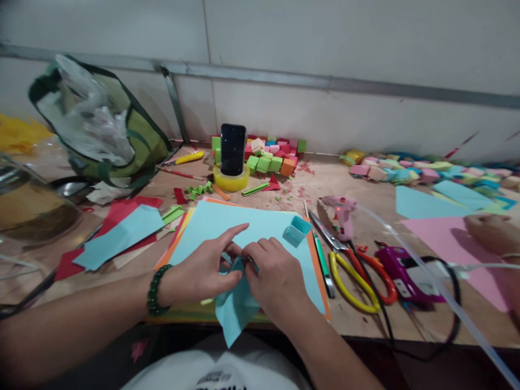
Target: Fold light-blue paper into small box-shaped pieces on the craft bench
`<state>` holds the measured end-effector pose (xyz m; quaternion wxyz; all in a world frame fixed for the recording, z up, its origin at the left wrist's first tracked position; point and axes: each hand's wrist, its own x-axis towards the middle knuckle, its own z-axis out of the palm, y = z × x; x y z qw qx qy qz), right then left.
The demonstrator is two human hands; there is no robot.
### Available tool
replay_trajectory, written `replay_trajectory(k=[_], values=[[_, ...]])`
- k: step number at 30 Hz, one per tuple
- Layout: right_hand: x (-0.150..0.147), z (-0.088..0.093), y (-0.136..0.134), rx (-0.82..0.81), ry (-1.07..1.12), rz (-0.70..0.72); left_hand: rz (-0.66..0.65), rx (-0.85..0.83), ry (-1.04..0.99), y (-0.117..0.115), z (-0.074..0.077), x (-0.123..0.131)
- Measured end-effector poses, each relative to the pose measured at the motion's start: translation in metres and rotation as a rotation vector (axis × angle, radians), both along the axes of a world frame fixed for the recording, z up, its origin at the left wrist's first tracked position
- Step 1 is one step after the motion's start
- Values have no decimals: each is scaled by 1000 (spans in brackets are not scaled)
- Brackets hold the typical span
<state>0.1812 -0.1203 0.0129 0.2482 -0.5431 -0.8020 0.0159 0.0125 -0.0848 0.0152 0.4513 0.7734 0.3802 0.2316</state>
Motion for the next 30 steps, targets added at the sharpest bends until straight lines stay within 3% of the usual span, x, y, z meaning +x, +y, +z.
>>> replay_trajectory(k=[8,11,17,26,30], values=[[0,0,0,6,38,0,-65,33,12,-7,6,0],[0,-1,1,13,2,-38,-56,33,-6,-4,1,0],[4,1,-1,-137,29,-74,-17,-59,-74,-1,-9,2],[5,-8,2,-77,-118,-83,-22,-151,-91,-2,-4,5],[5,-8,2,-87,-132,-71,-6,-100,-93,-1,-4,7]])
